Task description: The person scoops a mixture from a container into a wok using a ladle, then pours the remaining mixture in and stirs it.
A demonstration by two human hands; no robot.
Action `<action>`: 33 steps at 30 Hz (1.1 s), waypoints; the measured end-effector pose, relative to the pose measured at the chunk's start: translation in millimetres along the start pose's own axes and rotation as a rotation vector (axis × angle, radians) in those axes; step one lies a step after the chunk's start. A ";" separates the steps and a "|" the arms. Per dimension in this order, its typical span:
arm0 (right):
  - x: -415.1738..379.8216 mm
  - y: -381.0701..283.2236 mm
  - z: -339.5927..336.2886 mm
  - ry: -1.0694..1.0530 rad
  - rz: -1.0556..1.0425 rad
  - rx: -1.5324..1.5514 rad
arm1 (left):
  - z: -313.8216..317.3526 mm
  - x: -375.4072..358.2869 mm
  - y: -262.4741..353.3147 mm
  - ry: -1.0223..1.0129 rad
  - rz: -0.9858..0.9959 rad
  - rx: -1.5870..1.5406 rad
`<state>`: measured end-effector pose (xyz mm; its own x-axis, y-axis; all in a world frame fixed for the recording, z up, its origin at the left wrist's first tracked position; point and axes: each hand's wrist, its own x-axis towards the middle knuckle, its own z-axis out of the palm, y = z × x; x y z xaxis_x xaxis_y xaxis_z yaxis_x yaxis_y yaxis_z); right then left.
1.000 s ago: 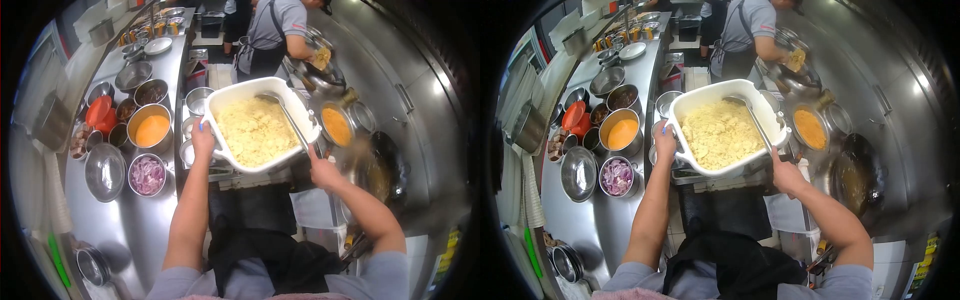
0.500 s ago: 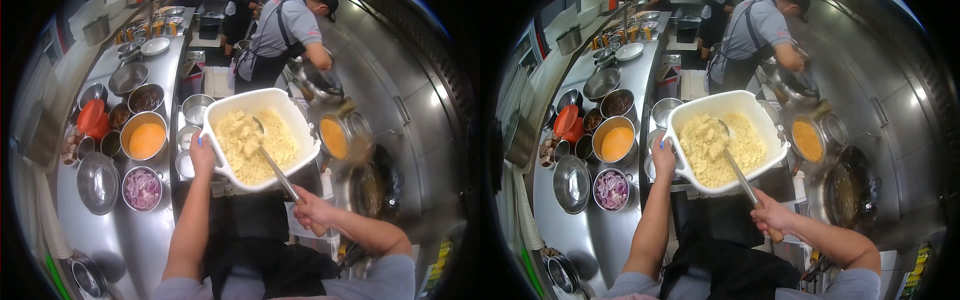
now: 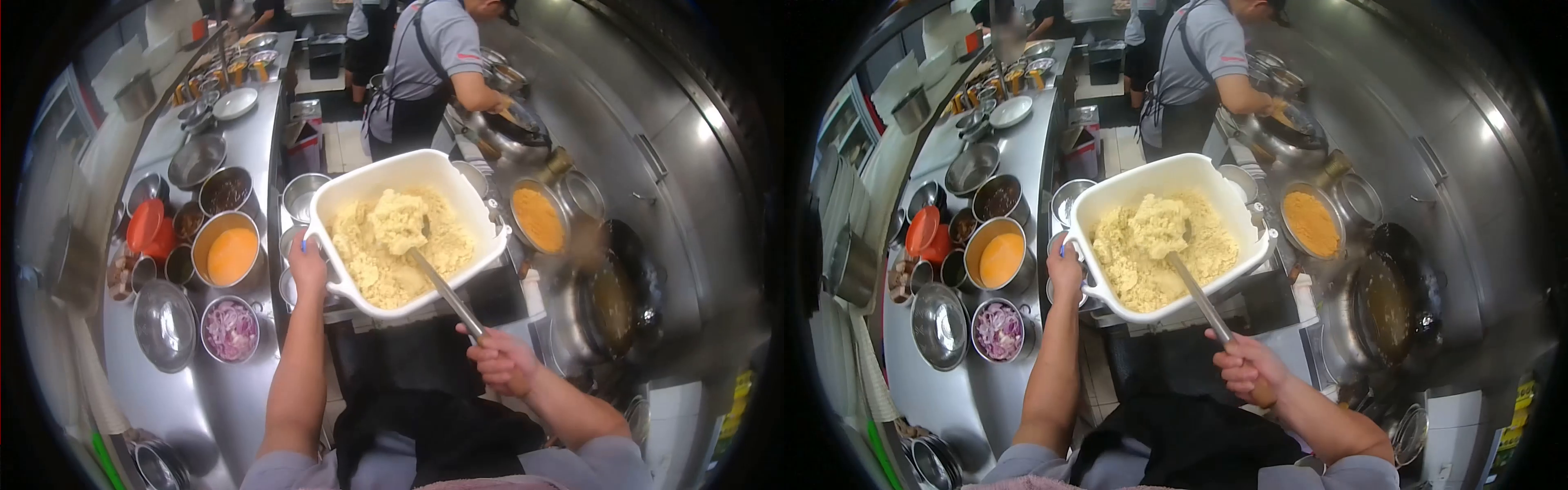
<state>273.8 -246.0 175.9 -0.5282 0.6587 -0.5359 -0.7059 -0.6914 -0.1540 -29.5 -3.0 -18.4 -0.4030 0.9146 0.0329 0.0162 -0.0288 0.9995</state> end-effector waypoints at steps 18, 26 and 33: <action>-12.2 19.7 15.5 -0.047 -0.089 -0.057 | -3.0 -9.1 40.1 -0.056 -0.231 -0.100; -36.4 20.9 14.7 -0.217 -0.187 0.041 | -14.8 3.7 23.0 -0.107 -0.169 -0.018; -148.2 20.9 -15.1 -0.406 -0.441 0.169 | -15.9 18.1 11.1 -0.023 -0.146 -0.097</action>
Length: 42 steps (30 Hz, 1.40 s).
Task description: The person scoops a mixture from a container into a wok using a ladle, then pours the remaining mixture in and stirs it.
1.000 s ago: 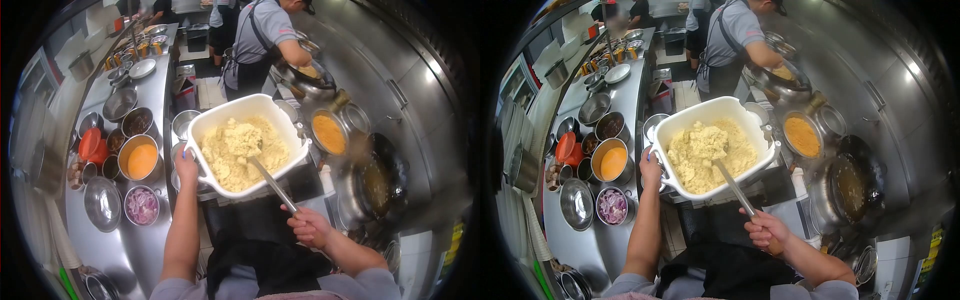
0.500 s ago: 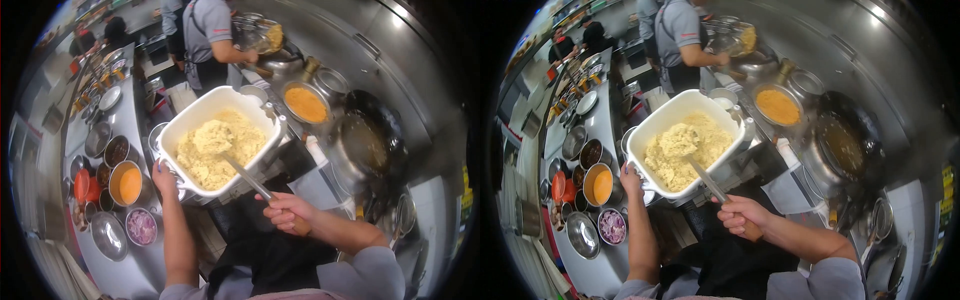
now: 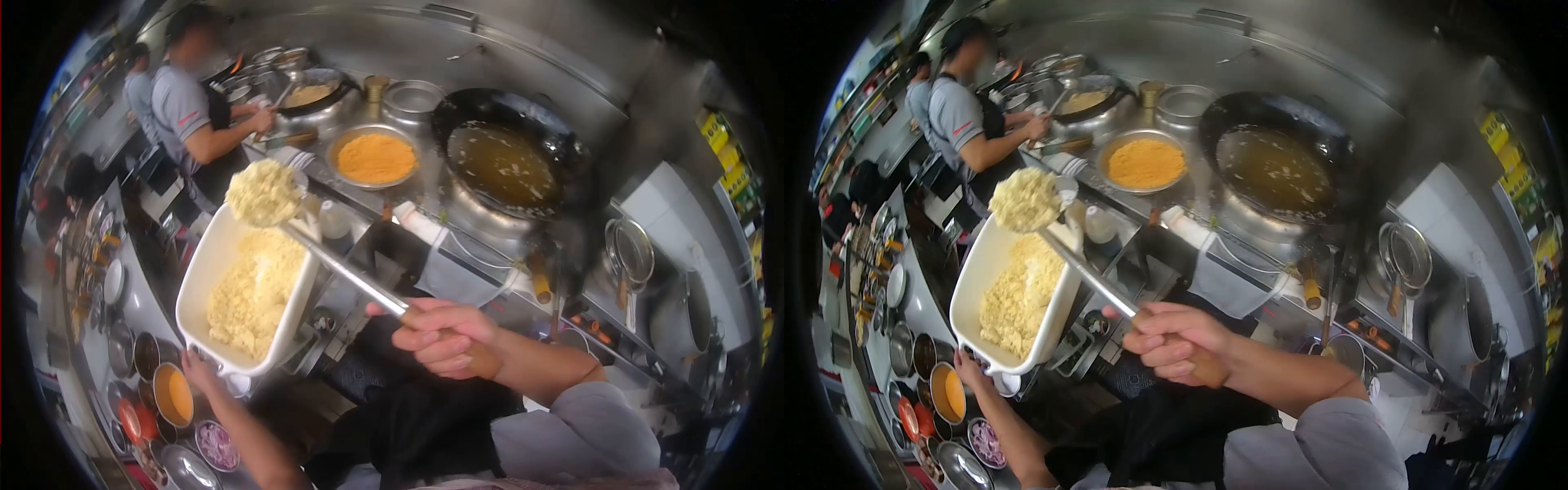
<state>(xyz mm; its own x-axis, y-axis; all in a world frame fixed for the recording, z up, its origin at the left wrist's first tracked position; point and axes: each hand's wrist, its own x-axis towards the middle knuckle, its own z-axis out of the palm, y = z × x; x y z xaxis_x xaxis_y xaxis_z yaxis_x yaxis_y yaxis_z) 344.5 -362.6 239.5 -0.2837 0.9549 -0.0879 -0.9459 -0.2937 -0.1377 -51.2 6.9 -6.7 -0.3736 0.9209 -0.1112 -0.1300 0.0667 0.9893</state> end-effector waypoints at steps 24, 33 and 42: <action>-270.0 -239.0 -121.1 0.495 -0.850 0.004 | 14.6 -17.1 -12.7 0.228 0.077 0.351; -281.3 -213.1 -121.2 0.345 -0.932 -0.011 | -0.2 -7.5 -16.7 0.311 0.160 0.557; -275.0 -188.7 -115.6 0.423 -1.054 0.028 | -7.7 1.2 -25.1 0.322 0.177 0.572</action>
<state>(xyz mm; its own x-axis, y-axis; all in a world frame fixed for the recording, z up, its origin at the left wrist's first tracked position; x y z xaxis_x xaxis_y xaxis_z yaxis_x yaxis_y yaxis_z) 619.2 -574.9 175.7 0.7266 0.6327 -0.2679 -0.6866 0.6535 -0.3187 -55.4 3.3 -32.4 -0.6105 0.7825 0.1222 0.4319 0.1996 0.8796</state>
